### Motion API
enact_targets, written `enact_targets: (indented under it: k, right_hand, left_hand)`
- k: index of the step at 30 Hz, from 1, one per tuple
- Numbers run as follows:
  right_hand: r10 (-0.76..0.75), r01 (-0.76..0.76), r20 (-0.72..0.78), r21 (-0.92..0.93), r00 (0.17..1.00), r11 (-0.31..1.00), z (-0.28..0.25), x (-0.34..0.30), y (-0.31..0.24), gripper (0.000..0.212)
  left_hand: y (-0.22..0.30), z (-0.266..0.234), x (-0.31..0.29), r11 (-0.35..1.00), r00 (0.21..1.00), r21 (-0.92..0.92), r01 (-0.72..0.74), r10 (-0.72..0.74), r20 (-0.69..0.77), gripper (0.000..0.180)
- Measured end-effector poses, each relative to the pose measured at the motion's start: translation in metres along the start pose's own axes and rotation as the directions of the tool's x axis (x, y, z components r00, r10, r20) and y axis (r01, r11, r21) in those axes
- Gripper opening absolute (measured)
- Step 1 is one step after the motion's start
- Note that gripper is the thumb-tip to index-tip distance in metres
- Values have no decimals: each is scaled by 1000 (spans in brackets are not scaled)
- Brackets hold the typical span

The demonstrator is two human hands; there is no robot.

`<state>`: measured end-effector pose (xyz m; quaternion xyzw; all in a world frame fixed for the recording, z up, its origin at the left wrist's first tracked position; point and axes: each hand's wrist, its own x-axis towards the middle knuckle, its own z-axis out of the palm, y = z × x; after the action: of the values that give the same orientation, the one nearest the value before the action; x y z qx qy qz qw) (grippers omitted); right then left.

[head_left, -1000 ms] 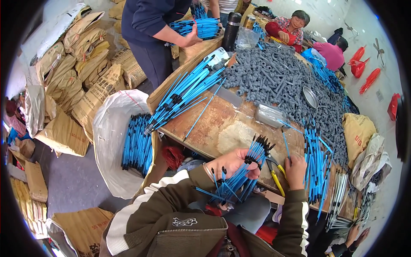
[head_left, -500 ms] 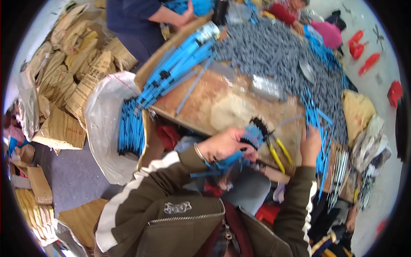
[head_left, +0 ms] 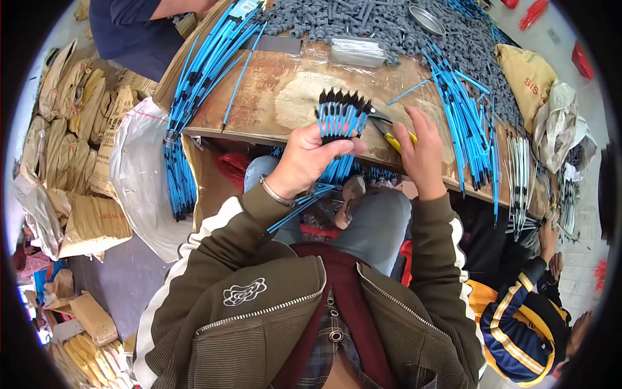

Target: The person assembles blue plastic components into a central connector hub using pliers.

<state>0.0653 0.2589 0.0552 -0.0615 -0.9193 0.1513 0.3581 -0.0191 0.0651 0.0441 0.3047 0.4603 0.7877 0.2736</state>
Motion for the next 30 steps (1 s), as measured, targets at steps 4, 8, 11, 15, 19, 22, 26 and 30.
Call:
enact_targets:
  k: [4, 8, 11, 15, 19, 22, 26, 30]
  right_hand:
    - [-29, 48, -87, 224, 996, 973, -18, 6, -25, 23]
    - [-3, 10, -39, 178, 999, 984, -23, 15, 5, 17]
    - [47, -48, 22, 25, 999, 999, -4, 32, 47, 16]
    - [347, -276, 203, -309, 916, 910, 27, 61, 73, 22]
    - [279, -185, 268, -328, 922, 926, 53, 69, 111, 23]
    - [312, -163, 325, -413, 893, 896, 45, 77, 129, 22]
    - [272, -88, 249, -567, 929, 819, 18, 74, 128, 18]
    - [-5, 29, 88, -272, 996, 962, 3, 73, 88, 16]
  left_hand:
    - [6, 12, -28, 999, 999, -28, 36, -37, -27, 17]
    - [11, 10, -47, 989, 990, -118, 86, -71, 122, 16]
    - [-2, -3, -16, 986, 986, -34, 165, -164, 26, 15]
    - [-13, -6, 5, 980, 981, -60, 188, -191, -38, 16]
    - [-5, -2, 9, 964, 968, -95, 250, -251, 1, 17]
    - [-3, -14, 11, 950, 960, -137, 281, -280, 27, 17]
    - [-6, -23, 12, 923, 957, -252, 290, -278, 82, 17]
    - [-9, -20, 14, 920, 958, -266, 287, -274, 86, 16]
